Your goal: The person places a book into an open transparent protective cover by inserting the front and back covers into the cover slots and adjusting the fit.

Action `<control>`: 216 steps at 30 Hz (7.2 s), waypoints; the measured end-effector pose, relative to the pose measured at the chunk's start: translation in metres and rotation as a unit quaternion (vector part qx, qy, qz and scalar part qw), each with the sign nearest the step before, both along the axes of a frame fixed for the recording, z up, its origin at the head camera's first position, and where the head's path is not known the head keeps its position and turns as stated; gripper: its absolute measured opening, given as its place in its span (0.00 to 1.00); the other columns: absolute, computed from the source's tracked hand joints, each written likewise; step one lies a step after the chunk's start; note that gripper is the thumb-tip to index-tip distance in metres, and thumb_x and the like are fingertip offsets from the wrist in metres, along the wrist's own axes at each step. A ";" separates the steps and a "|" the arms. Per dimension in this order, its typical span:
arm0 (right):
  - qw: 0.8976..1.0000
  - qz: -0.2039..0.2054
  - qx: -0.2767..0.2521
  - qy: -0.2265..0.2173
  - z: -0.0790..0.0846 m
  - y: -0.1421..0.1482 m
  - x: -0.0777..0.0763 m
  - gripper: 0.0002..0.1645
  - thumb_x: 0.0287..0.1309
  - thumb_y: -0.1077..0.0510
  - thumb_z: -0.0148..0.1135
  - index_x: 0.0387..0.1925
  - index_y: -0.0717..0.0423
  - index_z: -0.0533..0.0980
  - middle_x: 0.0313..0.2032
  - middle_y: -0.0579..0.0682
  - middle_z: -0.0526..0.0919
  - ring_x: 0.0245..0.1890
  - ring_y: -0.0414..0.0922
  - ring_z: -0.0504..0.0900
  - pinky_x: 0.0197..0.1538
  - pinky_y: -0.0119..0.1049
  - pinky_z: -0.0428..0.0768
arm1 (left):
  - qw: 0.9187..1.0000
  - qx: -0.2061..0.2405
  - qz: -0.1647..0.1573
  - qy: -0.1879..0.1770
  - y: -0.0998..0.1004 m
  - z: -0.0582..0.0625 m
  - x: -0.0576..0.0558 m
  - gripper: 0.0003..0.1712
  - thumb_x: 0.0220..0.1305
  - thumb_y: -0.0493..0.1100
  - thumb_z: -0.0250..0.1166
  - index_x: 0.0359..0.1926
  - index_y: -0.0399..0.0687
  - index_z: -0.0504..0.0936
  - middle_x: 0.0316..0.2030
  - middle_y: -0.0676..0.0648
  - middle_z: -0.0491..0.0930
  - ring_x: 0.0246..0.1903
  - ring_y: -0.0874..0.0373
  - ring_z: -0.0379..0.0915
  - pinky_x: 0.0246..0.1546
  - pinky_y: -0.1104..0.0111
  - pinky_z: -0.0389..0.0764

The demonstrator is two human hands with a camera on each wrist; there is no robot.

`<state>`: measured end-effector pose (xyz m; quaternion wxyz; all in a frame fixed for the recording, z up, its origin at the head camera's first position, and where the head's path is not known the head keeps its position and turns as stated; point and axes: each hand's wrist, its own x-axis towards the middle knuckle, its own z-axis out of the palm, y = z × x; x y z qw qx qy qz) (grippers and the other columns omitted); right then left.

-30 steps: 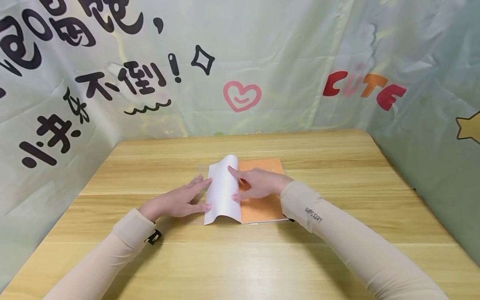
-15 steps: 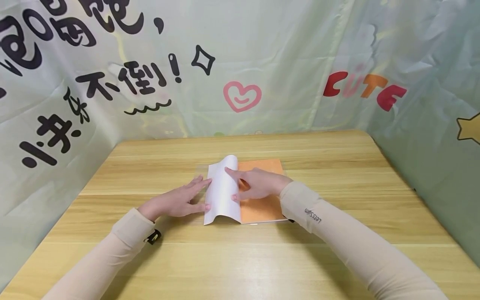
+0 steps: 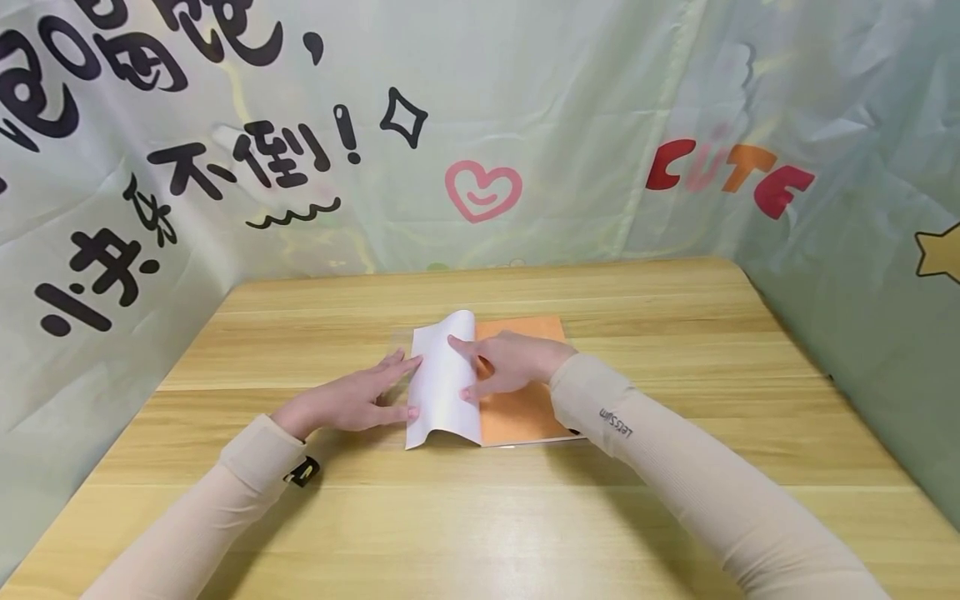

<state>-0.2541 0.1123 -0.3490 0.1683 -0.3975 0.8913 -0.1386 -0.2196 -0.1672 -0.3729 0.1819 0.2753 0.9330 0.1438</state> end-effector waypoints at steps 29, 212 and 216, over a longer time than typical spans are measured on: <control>0.997 -0.040 0.058 -0.015 0.006 -0.013 0.003 0.60 0.51 0.25 0.57 0.76 0.45 0.46 0.21 0.45 0.72 0.21 0.39 0.66 0.31 0.32 0.69 | 1.000 0.015 -0.005 -0.004 -0.003 -0.002 -0.002 0.50 0.63 0.69 0.53 0.77 0.55 0.44 0.73 0.38 0.37 0.71 0.48 0.33 0.66 0.55 0.46; 0.865 -0.211 -0.315 -0.330 0.038 0.066 -0.037 0.20 0.64 0.56 0.61 0.45 0.72 0.77 0.34 0.58 0.85 0.32 0.49 0.84 0.44 0.45 0.80 | 0.997 -0.045 0.019 0.056 0.014 -0.005 -0.005 0.51 0.57 0.69 0.61 0.76 0.60 0.54 0.73 0.40 0.44 0.70 0.44 0.39 0.56 0.43 0.64; 0.868 -0.213 -0.314 -0.319 0.037 0.062 -0.036 0.20 0.64 0.56 0.62 0.46 0.71 0.78 0.34 0.58 0.85 0.31 0.49 0.84 0.42 0.44 0.81 | 0.997 -0.044 0.015 0.057 0.014 -0.005 -0.006 0.51 0.56 0.69 0.61 0.76 0.59 0.55 0.73 0.39 0.45 0.70 0.43 0.40 0.56 0.44 0.63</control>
